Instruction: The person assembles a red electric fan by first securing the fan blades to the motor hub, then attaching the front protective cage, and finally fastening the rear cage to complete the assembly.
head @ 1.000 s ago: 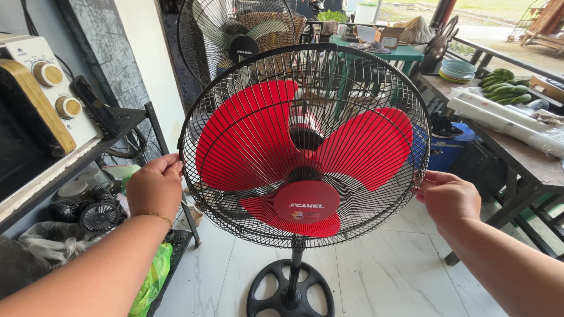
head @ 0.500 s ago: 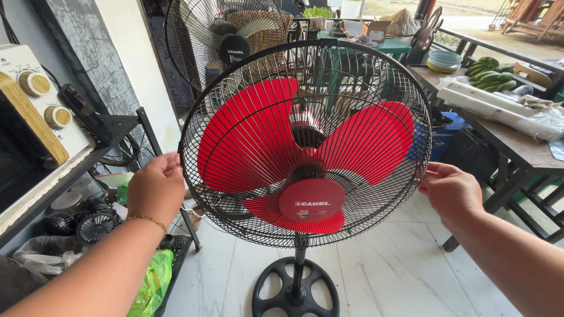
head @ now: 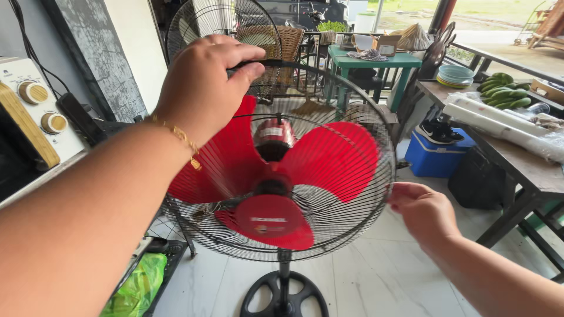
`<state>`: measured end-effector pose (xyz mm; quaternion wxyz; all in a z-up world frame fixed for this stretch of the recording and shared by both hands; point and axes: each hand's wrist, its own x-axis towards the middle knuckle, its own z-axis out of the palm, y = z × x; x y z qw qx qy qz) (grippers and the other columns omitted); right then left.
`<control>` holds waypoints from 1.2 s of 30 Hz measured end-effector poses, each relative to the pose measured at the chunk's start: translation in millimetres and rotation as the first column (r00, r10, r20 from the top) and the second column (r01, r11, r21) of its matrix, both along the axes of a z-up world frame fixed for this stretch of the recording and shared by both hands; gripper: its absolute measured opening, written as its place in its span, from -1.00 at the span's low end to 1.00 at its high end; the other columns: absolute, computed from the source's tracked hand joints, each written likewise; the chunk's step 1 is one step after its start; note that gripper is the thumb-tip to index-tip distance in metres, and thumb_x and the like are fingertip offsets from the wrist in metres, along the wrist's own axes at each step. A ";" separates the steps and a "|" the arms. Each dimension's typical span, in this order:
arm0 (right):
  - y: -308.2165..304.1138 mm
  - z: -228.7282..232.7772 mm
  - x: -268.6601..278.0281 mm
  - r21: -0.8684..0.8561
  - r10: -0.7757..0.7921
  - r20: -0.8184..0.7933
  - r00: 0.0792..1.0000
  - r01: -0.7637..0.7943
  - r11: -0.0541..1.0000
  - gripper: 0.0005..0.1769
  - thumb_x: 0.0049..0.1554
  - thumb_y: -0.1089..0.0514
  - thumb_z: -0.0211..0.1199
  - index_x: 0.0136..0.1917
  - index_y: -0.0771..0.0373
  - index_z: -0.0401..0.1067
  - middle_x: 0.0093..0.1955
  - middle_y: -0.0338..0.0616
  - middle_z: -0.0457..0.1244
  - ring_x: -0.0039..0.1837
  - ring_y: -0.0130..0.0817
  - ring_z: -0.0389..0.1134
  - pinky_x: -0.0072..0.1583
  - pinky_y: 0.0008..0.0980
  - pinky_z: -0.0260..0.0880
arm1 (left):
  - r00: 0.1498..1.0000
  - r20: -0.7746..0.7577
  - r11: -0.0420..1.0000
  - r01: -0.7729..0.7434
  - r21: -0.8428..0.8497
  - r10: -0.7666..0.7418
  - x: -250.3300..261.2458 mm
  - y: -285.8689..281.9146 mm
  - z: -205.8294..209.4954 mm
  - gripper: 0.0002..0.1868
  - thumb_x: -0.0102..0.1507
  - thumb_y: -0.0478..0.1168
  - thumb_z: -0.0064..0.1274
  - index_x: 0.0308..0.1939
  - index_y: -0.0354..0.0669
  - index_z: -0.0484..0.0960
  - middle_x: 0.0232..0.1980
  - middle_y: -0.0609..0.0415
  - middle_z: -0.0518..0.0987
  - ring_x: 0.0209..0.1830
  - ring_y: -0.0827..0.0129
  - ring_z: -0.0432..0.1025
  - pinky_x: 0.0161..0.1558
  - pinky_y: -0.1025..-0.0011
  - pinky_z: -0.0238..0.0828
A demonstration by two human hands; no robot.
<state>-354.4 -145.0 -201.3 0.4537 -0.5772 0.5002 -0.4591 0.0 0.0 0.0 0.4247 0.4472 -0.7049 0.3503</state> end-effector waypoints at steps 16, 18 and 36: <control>-10.3 15.7 -13.6 0.019 0.261 -0.052 0.964 -0.260 0.965 -0.78 0.13 0.24 0.31 0.04 0.35 0.60 -0.09 -0.16 0.49 -0.04 -0.48 0.45 0.07 -0.49 0.44 | 0.967 0.253 0.974 -0.082 0.212 0.026 -65.2 -32.7 34.7 -0.82 0.28 -0.12 0.34 -0.12 -0.09 0.80 -0.08 0.00 0.69 -0.04 0.14 0.55 0.05 0.22 0.47; -9.8 16.6 -14.7 0.006 0.291 -0.052 0.955 -0.291 0.957 -0.78 0.13 0.25 0.29 0.05 0.34 0.59 -0.09 -0.16 0.49 -0.03 -0.48 0.46 0.07 -0.49 0.44 | 0.957 0.279 0.964 0.002 0.266 -0.079 -91.5 -50.6 28.9 -0.78 0.23 -0.12 0.32 -0.11 -0.10 0.79 -0.06 -0.01 0.69 0.00 0.11 0.56 0.09 0.21 0.46; -10.5 24.8 -14.4 0.019 0.305 -0.164 0.938 -0.307 0.952 -0.81 0.12 0.19 0.32 0.00 0.30 0.58 -0.15 -0.19 0.46 -0.06 -0.49 0.41 0.00 -0.46 0.38 | 0.851 0.488 0.632 -0.489 0.601 0.195 -203.7 -94.9 13.6 -0.94 0.16 -0.11 0.26 -0.35 0.12 0.80 -0.19 0.13 0.66 -0.02 0.15 0.53 0.02 0.14 0.46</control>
